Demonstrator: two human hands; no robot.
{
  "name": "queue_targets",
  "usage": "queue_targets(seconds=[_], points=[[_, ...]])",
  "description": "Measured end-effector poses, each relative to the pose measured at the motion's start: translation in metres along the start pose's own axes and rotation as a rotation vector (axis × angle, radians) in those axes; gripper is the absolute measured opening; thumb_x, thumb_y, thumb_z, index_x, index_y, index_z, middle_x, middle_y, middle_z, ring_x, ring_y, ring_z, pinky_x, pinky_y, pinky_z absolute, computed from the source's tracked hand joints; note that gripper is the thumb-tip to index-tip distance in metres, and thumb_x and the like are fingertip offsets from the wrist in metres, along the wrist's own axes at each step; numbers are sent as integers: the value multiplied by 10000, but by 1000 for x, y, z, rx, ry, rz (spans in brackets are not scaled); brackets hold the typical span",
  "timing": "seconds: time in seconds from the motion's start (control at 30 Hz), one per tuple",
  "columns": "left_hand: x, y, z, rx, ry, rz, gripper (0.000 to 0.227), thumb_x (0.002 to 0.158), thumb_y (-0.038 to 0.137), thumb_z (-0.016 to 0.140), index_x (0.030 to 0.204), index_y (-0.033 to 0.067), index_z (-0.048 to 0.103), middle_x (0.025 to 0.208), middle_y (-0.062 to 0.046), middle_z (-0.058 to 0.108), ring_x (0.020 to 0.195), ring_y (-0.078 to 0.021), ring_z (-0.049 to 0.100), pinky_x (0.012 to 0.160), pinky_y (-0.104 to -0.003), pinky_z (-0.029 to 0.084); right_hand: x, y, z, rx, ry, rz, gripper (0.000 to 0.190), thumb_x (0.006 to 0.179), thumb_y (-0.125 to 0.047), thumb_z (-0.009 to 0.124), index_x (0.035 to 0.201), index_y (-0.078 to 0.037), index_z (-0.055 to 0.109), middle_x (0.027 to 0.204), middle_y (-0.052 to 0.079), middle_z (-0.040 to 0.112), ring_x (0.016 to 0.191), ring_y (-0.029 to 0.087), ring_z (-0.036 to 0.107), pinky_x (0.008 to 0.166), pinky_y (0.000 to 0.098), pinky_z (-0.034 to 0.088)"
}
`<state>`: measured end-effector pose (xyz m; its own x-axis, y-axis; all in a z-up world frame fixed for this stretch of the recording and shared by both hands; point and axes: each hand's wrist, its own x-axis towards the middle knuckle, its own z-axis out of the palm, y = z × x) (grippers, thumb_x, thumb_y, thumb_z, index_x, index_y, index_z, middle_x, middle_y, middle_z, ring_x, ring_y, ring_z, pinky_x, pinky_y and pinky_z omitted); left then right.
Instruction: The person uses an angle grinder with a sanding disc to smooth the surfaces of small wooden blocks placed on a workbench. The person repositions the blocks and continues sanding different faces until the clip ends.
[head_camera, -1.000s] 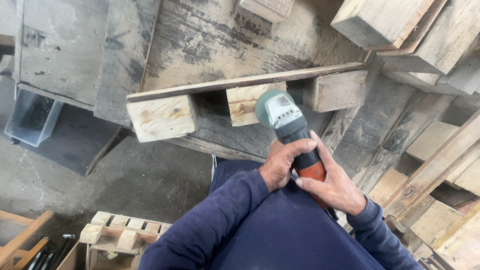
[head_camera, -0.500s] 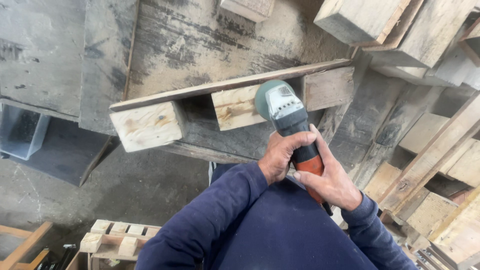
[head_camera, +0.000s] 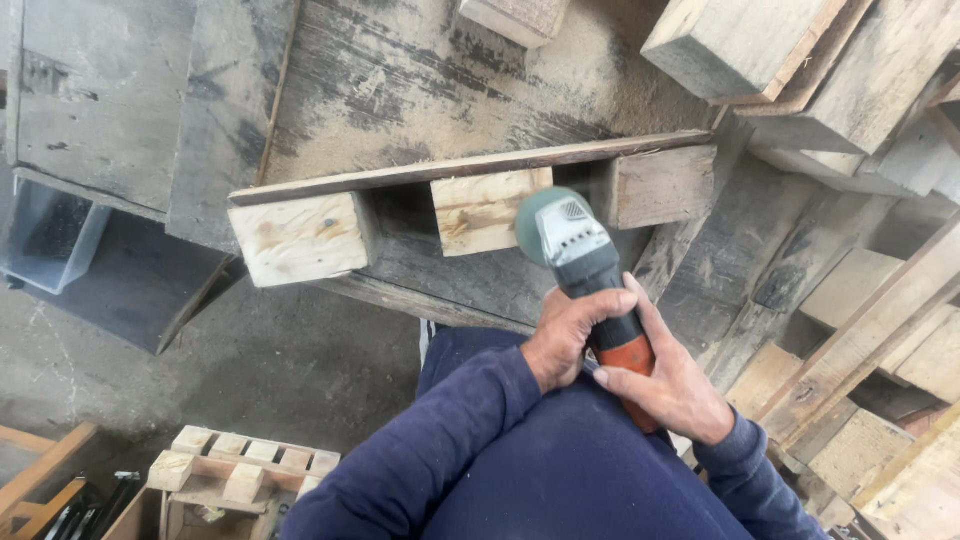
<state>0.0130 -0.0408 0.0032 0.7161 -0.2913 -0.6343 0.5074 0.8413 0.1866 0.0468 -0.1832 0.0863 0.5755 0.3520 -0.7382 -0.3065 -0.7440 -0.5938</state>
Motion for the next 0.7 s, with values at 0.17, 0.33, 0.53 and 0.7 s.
queue_targets(seconds=[0.17,0.33,0.53,0.7], points=[[3,-4,-10,-4,-38,20,534,812,302,826,1185,3,589,1062,-119,637,1013,-244,641,944,-445,560,8,5,4,15,-10,56,1162,727,-373,771,1636,-157,79,1446,250,523,1308,384,588,1060,465,493],[2,-10,-10,40,-32,7,577,776,319,827,1197,19,569,1070,-124,635,1027,-245,653,931,-438,588,1,10,5,-9,-18,75,1175,732,-364,763,1648,-168,54,1442,250,519,1317,379,570,1077,469,474],[-1,-23,-10,-3,-35,3,583,792,313,827,1221,10,574,1080,-122,635,1026,-245,641,936,-431,569,-7,17,6,32,-6,-10,1134,754,-303,776,1642,-136,90,1490,246,497,1370,357,529,1098,464,452],[-2,-22,-5,9,-53,59,538,785,291,817,1185,28,570,1060,-116,651,1028,-241,657,955,-435,578,-10,13,3,16,-4,15,1155,739,-311,763,1647,-130,72,1500,214,491,1362,320,542,1106,422,443]])
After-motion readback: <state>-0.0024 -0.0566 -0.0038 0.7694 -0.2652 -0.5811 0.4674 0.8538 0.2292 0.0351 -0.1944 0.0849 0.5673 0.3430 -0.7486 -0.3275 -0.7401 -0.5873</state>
